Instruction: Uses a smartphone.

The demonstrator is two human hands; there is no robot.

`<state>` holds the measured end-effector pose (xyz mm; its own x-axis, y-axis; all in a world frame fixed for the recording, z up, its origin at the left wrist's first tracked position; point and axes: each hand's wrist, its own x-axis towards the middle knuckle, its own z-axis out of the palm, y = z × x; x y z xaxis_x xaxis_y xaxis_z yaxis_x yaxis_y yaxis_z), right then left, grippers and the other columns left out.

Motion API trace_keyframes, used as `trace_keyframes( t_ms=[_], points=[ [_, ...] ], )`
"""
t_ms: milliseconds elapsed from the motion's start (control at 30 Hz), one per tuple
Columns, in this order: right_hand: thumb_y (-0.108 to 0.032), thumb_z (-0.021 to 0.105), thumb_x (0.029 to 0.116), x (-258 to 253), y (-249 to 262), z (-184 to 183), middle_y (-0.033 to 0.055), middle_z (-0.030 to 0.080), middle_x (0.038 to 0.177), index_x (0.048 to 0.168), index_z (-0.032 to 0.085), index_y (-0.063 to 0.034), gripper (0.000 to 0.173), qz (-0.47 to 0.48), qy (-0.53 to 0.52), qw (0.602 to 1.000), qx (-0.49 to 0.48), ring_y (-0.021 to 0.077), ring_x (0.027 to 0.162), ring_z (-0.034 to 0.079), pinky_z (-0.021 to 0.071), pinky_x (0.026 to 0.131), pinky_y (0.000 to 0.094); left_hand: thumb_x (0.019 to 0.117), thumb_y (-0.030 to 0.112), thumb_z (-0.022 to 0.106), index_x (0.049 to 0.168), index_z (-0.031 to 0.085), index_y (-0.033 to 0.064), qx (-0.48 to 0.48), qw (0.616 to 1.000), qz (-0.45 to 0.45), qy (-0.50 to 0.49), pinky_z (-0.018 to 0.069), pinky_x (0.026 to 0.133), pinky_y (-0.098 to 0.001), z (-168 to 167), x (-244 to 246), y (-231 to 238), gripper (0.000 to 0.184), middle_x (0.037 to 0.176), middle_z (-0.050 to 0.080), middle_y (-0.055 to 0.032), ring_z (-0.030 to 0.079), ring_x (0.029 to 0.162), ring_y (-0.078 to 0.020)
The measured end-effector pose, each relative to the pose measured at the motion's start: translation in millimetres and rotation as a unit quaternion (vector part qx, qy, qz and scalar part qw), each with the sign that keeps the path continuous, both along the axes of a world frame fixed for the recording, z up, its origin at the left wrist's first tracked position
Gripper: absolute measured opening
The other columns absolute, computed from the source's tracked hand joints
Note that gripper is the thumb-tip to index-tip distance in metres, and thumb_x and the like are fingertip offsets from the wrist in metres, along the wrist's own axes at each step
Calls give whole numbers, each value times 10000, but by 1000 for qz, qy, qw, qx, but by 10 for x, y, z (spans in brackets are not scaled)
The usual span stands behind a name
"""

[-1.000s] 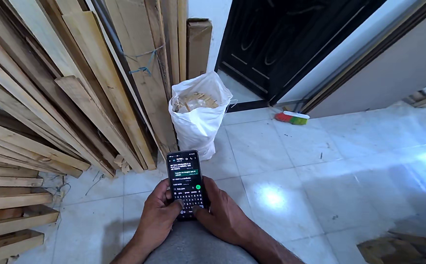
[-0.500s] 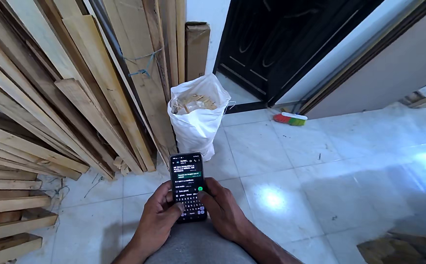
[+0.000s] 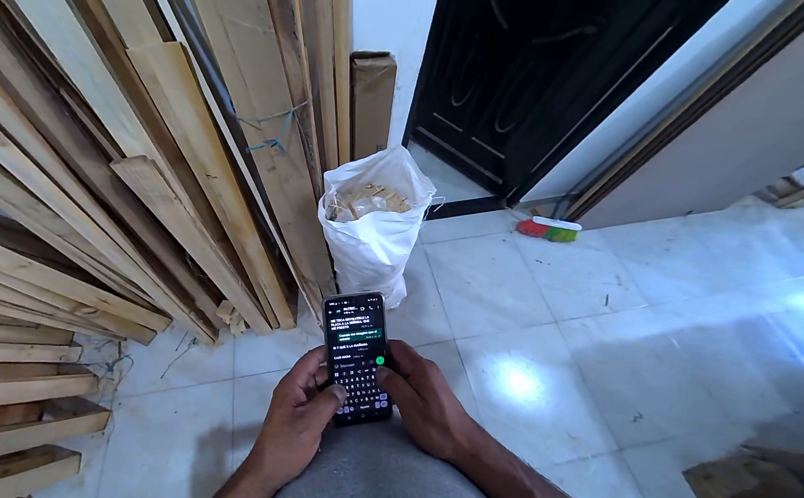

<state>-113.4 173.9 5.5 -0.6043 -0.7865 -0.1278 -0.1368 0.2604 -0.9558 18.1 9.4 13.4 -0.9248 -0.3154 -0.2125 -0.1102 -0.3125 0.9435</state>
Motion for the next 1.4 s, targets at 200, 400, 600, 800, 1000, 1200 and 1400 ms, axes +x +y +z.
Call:
trace_keyframes(
  t_ms=[200,400,600,800,1000,1200,1400],
  points=[
    [-228,453,1049,-19,37,-22,37,738,1107,1323,584,-39,358,34,-11,999,-13,116,1016,717,613,882,350,1045,134,401,1362,536,-40,13,1000,13,1,627,816,-449,-99,20,-44,386,1130,710,-199,725,957,-289],
    [-222,486,1036,-24,73,-64,47,731,1143,1372,549,-24,395,61,-12,998,-10,122,1041,714,612,905,358,1064,134,369,1325,572,-41,15,999,48,-11,631,789,-429,-111,10,-28,374,1106,716,-190,727,924,-271],
    [-178,520,1004,-22,99,-93,45,730,1123,1356,560,-35,381,94,-25,995,0,120,1015,714,610,883,355,1085,144,357,1350,549,-60,46,995,82,19,629,821,-464,-183,15,-25,385,1137,695,-236,722,961,-311],
    [-150,546,988,-38,114,-110,33,729,1170,1373,549,-41,400,114,-44,993,0,116,1065,708,604,929,356,1089,139,361,1362,540,-61,52,994,95,23,629,838,-477,-192,17,-23,383,1147,692,-247,724,978,-323],
    [-139,543,984,-29,116,-97,42,728,1178,1378,543,-29,409,116,-53,992,-7,123,1074,707,603,935,354,1086,133,368,1370,535,-54,61,993,103,20,628,853,-481,-202,23,-14,379,1150,691,-250,725,989,-325],
    [-193,598,969,-17,98,-75,31,736,1145,1356,543,-46,418,109,-56,992,17,114,1028,720,616,899,354,1088,139,376,1367,544,-51,64,992,105,23,627,858,-478,-194,18,-9,377,1151,693,-247,726,991,-320],
    [-197,633,943,0,62,-36,14,741,1098,1310,569,-73,392,92,-34,993,65,95,980,723,616,868,332,1090,142,377,1371,542,-55,56,993,101,24,627,848,-462,-205,25,-13,381,1149,695,-241,726,982,-311]
  ],
)
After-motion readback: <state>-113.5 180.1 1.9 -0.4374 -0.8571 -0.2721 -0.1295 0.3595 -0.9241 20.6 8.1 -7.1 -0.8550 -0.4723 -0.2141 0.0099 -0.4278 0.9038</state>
